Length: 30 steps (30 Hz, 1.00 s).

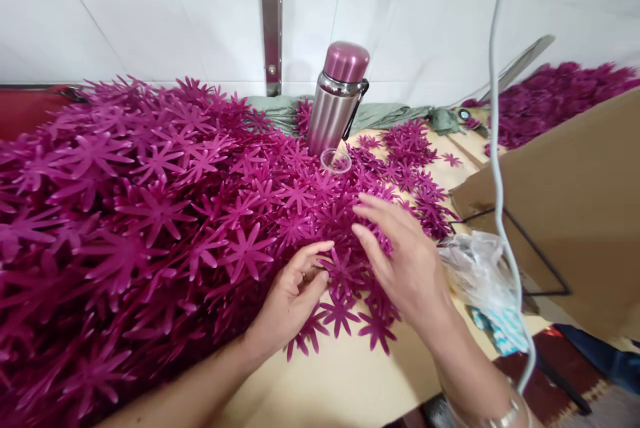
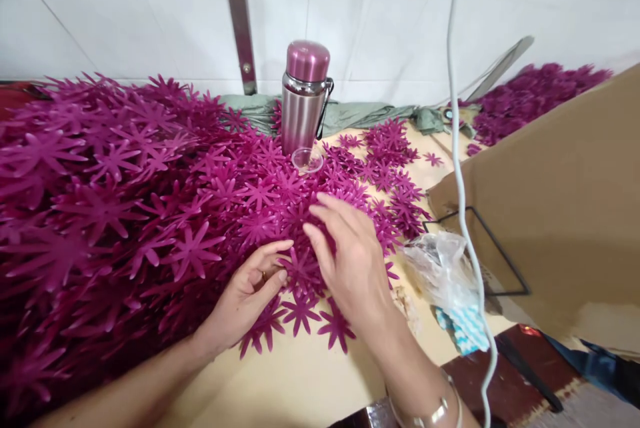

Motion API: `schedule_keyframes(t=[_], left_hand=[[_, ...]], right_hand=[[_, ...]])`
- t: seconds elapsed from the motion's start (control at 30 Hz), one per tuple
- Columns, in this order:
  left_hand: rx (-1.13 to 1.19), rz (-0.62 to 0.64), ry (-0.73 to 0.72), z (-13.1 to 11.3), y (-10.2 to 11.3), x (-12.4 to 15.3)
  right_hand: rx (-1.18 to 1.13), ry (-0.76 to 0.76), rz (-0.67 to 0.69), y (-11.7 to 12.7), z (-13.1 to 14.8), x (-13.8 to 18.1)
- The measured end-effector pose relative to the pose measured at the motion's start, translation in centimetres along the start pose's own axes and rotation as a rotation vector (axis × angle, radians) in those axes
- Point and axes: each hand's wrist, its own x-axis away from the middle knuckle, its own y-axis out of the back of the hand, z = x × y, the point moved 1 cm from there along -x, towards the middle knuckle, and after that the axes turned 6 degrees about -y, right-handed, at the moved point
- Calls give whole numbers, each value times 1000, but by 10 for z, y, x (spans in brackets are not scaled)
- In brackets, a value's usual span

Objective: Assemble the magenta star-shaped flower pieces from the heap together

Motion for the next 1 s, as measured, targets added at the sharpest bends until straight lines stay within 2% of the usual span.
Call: schedule_keyframes(t=[0.1, 0.17, 0.23, 0.37, 0.47, 0.67, 0.83, 0.87, 0.93, 1.0], left_hand=[[-14, -2, -10, 1, -1, 1], [-11, -11, -8, 2, -1, 1], [-17, -13, -2, 4, -1, 1], [-18, 14, 4, 6, 0, 1], [-27, 24, -7, 6, 1, 1], [3, 1, -16, 5, 1, -1], [82, -73, -42, 6, 4, -7], [113, -85, -50, 7, 4, -8], [157, -87, -60, 9, 4, -9], [174, -94, -58, 10, 4, -9]], right_hand=[[92, 6, 43, -17, -13, -52], [224, -72, 189, -36, -20, -83], [361, -128, 426, -53, -27, -106], [403, -100, 629, -75, -34, -134], [435, -70, 692, -84, -37, -140], [465, -62, 622, -90, -35, -141], [367, -18, 531, -67, -36, -138], [341, -12, 486, -59, -36, -134], [188, 58, 276, -36, -31, -118], [39, 78, 155, -13, -21, -91]])
